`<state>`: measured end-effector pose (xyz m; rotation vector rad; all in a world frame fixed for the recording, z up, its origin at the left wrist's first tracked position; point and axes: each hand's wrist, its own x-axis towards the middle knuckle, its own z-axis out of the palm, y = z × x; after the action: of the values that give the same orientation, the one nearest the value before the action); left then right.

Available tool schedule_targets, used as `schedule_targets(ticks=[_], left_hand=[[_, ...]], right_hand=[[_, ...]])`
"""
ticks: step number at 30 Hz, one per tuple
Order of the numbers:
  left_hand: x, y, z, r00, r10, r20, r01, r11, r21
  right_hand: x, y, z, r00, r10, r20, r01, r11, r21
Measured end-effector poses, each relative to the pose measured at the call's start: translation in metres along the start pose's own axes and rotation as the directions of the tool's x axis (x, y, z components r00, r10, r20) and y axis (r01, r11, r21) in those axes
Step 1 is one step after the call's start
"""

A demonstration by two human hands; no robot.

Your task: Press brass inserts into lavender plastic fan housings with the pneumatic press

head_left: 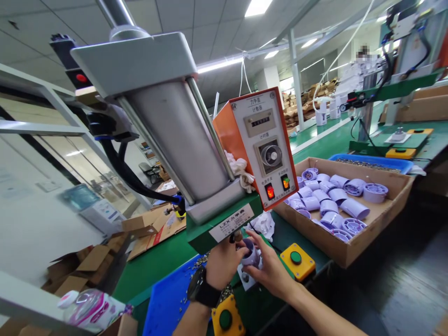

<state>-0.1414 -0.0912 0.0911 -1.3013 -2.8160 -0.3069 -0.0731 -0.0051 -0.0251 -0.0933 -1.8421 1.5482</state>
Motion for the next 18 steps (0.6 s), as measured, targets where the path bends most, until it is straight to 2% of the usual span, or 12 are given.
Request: schedule_targets(ticks=[8, 13, 18], left_hand=[[0.001, 0.007, -0.002, 0.995, -0.086, 0.048, 0.086, 0.996, 0.006], [0.005, 0.006, -0.003, 0.992, -0.084, 0.097, 0.083, 0.996, 0.017], [0.011, 0.0, 0.002, 0.992, -0.06, 0.111, 0.059, 0.998, 0.015]], right_hand=[[0.003, 0.001, -0.008, 0.995, -0.053, 0.079, 0.055, 0.998, -0.033], [0.008, 0.002, -0.017, 0.979, -0.016, 0.204, 0.04, 0.993, -0.113], [0.011, 0.002, -0.019, 0.975, -0.043, 0.217, 0.069, 0.991, -0.111]])
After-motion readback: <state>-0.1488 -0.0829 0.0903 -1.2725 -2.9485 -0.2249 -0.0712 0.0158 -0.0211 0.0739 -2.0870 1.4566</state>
